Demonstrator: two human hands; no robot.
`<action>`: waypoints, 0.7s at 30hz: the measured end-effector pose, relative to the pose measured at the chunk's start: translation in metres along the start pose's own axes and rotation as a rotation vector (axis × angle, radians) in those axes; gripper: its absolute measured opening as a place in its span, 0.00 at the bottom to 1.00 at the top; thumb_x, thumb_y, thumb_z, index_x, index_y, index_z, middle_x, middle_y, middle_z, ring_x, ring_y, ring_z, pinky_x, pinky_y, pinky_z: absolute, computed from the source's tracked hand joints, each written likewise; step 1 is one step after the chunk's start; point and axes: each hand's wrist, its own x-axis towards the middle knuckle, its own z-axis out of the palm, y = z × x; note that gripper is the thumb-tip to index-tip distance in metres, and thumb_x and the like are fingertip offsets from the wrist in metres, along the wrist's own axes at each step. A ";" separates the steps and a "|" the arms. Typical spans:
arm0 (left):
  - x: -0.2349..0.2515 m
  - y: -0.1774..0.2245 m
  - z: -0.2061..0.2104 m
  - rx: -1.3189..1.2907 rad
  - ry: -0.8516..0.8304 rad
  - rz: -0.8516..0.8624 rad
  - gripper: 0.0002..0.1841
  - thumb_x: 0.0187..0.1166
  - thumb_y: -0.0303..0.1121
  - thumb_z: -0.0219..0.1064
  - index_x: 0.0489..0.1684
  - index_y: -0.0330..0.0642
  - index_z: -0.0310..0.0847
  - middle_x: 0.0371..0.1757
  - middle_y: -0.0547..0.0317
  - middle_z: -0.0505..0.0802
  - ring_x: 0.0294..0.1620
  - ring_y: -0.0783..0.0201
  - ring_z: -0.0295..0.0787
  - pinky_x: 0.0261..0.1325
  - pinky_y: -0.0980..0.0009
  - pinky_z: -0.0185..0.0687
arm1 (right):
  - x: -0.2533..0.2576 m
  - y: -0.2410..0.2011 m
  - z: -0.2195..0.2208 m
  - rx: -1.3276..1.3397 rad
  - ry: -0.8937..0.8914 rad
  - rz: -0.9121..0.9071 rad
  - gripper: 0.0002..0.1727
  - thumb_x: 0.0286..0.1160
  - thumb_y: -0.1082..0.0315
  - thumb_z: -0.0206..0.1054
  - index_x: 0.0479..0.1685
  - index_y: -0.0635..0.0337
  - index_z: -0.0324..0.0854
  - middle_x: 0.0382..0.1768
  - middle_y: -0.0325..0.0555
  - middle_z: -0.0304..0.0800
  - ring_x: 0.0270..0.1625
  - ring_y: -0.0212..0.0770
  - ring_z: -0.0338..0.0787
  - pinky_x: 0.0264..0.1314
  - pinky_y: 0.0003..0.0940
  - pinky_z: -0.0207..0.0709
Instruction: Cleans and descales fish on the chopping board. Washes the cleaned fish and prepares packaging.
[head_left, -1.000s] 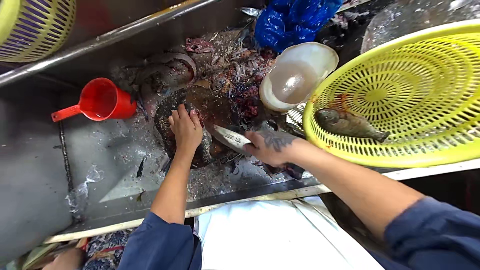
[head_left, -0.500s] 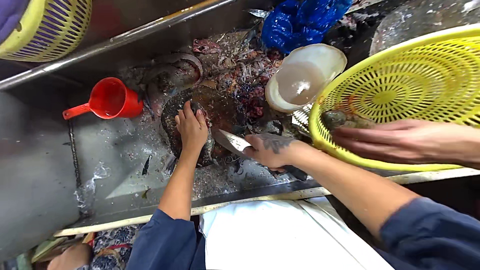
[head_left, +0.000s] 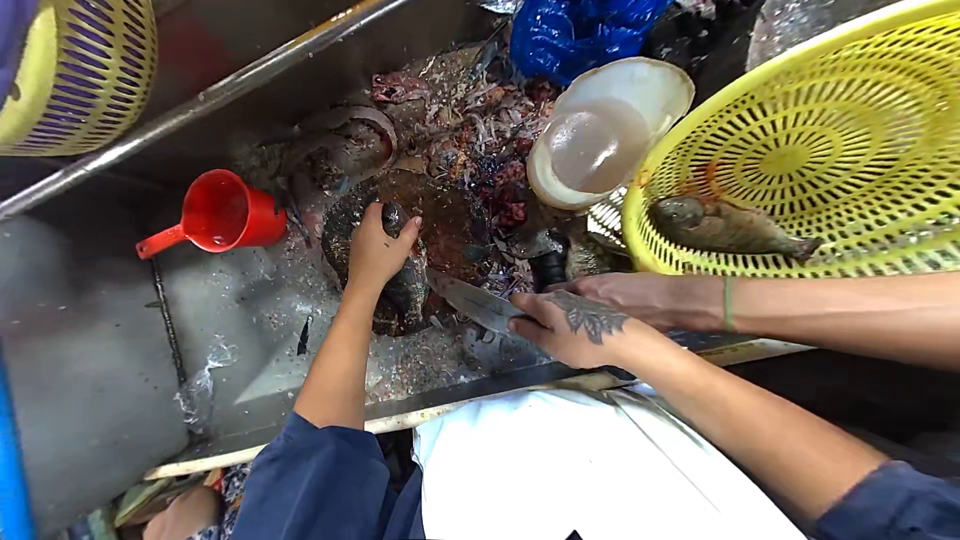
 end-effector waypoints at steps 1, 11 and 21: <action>0.002 0.001 -0.001 -0.029 -0.008 0.006 0.34 0.77 0.57 0.72 0.70 0.37 0.77 0.54 0.40 0.92 0.58 0.44 0.91 0.64 0.39 0.82 | 0.002 0.000 0.001 0.012 0.012 -0.025 0.21 0.93 0.45 0.49 0.58 0.51 0.76 0.37 0.47 0.82 0.38 0.46 0.86 0.43 0.49 0.80; 0.008 0.016 0.001 -0.126 0.101 -0.066 0.28 0.81 0.51 0.69 0.68 0.36 0.77 0.53 0.40 0.92 0.59 0.47 0.90 0.65 0.39 0.81 | 0.048 -0.009 0.008 0.201 0.223 -0.058 0.27 0.94 0.44 0.44 0.53 0.56 0.80 0.37 0.53 0.85 0.41 0.51 0.89 0.48 0.55 0.81; -0.010 0.044 -0.016 0.104 0.238 -0.130 0.30 0.86 0.49 0.62 0.70 0.28 0.70 0.52 0.33 0.90 0.57 0.38 0.90 0.62 0.37 0.82 | -0.007 -0.035 0.010 0.112 0.284 0.271 0.22 0.95 0.51 0.42 0.70 0.55 0.71 0.56 0.58 0.88 0.64 0.57 0.90 0.63 0.57 0.82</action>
